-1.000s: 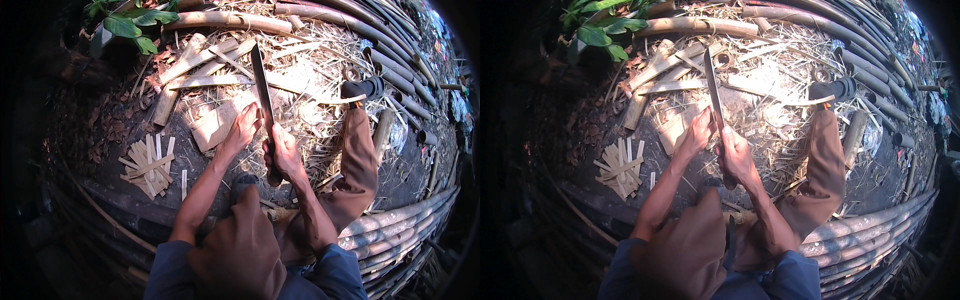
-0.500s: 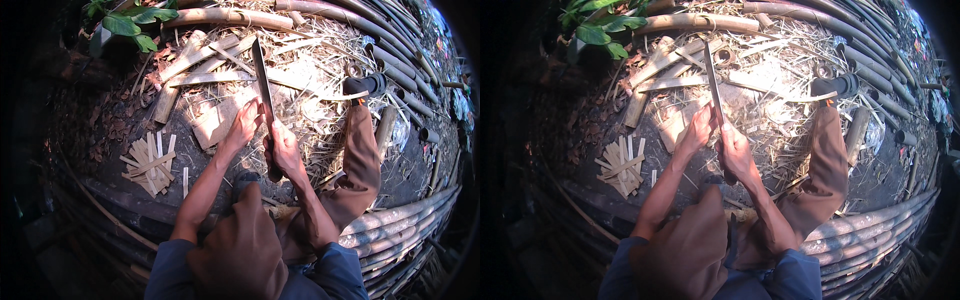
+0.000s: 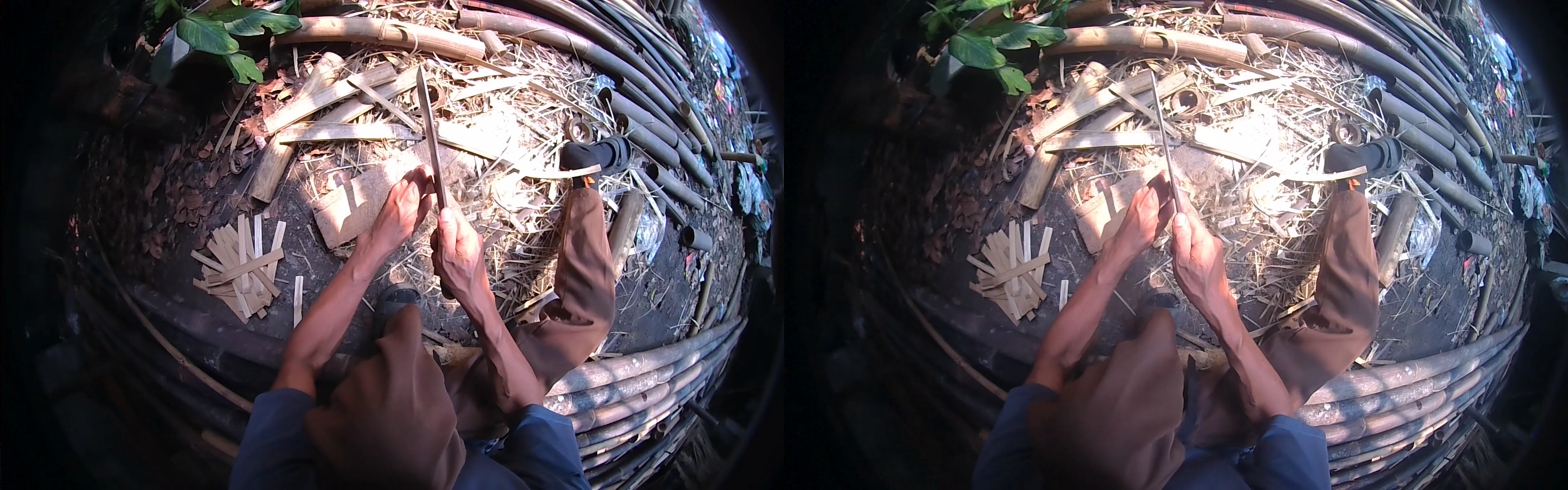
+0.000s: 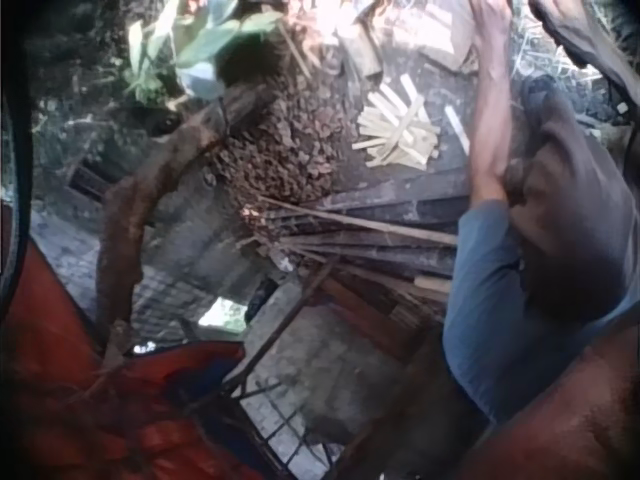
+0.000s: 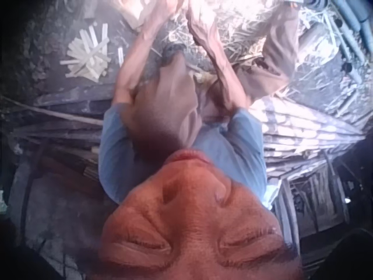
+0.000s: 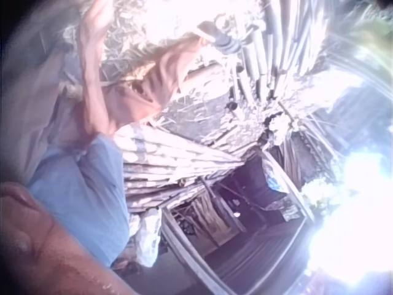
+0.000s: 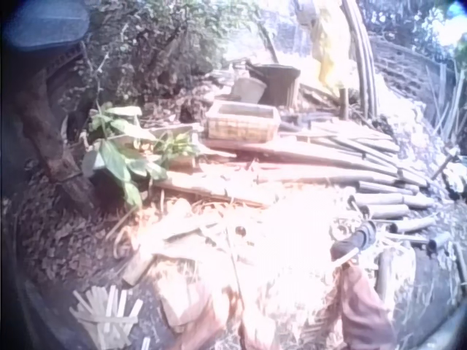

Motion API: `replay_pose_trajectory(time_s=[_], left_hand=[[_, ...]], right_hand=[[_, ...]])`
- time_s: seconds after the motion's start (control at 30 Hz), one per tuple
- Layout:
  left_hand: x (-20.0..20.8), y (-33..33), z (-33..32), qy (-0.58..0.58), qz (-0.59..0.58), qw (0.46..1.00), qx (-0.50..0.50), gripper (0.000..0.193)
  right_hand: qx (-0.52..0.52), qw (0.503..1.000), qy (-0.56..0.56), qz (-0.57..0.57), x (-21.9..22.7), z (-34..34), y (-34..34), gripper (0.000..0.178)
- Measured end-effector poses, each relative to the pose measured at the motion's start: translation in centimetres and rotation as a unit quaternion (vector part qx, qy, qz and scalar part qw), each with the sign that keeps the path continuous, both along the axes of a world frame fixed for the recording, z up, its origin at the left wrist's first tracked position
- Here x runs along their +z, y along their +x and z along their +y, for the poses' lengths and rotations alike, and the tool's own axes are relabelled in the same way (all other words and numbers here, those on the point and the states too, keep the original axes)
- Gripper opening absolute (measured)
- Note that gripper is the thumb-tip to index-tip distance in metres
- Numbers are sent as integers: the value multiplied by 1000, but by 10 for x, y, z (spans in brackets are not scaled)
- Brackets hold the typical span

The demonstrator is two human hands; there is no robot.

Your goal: The person sits on the ground and uses a machete to split bamboo pieces into thin strips. They repeatedly position bamboo segments and strike them with the blade, accumulating a pile of narrow bamboo strips.

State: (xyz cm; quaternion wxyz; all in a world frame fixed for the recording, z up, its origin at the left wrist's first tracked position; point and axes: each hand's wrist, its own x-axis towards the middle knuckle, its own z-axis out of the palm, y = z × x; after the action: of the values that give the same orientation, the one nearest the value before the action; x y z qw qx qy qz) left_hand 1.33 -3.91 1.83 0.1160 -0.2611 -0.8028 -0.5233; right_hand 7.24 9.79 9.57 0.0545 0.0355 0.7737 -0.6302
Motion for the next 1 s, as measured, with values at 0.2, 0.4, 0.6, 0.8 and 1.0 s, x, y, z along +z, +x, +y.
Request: replay_pose_trajectory(time_s=[0.2,0.4,0.6,0.8,1.0], left_hand=[[-1,1,2,164,-184,969,-24,42],[-14,-7,-4,47,-98,994,-27,38],[-17,-1,-4,-131,-14,991,15,42],[-27,-3,-5,-135,98,986,-8,42],[13,-14,-2,-102,-67,991,-57,37]], right_hand=[[11,999,-19,-46,-4,-1,-6,41],[37,999,9,-7,-17,7,-9,41],[50,997,-26,-57,7,12,-10,43],[55,998,-34,10,-4,9,-15,44],[52,997,-50,-30,7,10,-10,45]])
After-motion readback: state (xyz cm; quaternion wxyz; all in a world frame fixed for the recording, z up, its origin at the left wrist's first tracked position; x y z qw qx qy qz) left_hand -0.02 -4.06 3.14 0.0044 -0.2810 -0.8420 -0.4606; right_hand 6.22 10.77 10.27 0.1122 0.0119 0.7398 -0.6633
